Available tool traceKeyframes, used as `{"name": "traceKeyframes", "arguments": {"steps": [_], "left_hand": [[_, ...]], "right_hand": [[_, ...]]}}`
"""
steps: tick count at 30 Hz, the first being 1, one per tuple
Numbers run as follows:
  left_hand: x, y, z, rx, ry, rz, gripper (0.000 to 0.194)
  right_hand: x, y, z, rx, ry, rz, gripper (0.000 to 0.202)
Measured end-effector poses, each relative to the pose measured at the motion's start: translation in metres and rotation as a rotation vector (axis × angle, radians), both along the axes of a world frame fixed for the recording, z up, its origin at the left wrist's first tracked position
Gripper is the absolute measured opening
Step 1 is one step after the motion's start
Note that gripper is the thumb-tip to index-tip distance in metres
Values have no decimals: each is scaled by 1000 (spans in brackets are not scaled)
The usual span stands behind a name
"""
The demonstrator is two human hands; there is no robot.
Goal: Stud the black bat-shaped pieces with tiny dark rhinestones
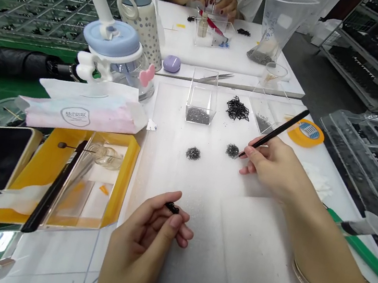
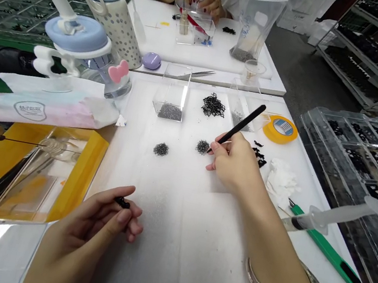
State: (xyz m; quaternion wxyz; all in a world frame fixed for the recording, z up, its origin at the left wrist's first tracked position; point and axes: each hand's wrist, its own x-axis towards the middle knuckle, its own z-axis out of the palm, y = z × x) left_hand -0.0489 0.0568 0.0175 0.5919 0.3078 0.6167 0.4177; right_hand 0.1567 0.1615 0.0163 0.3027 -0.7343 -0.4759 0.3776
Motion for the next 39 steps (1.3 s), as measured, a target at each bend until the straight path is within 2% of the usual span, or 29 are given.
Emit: {"name": "traceKeyframes", "arguments": {"steps": [3,6,9,12,16,21,30,35,39], "left_hand": [[0,0,0,6,11,-4,23],[0,0,-1,41,2,-12,20],[0,-2,-5,92,-31,-21,18],[-1,-3,-8,114,-66,-46,17],[-1,-2,-7,116,-80,-58,16],[-1,-2,-7,134,-77,-54,16],[1,-4,-6,131,-96,-46,18],[1,-3,-4,128,-103,-44,18],[1,-4,-3,126,-94,-40,18]], "right_hand": [[-1,-2,1,63,49,74,12],[-6,-6,1,117,169,294,12],[-11,-11,-2,97,251,515,10],[-12,-13,-5,58,242,607,6],[-9,-13,-4,30,216,626,7],[-7,-13,-1,40,215,551,10],[-8,-12,-8,-3,206,547,14],[-11,-12,-3,28,177,516,13],[-13,-13,0,27,189,550,13]]}}
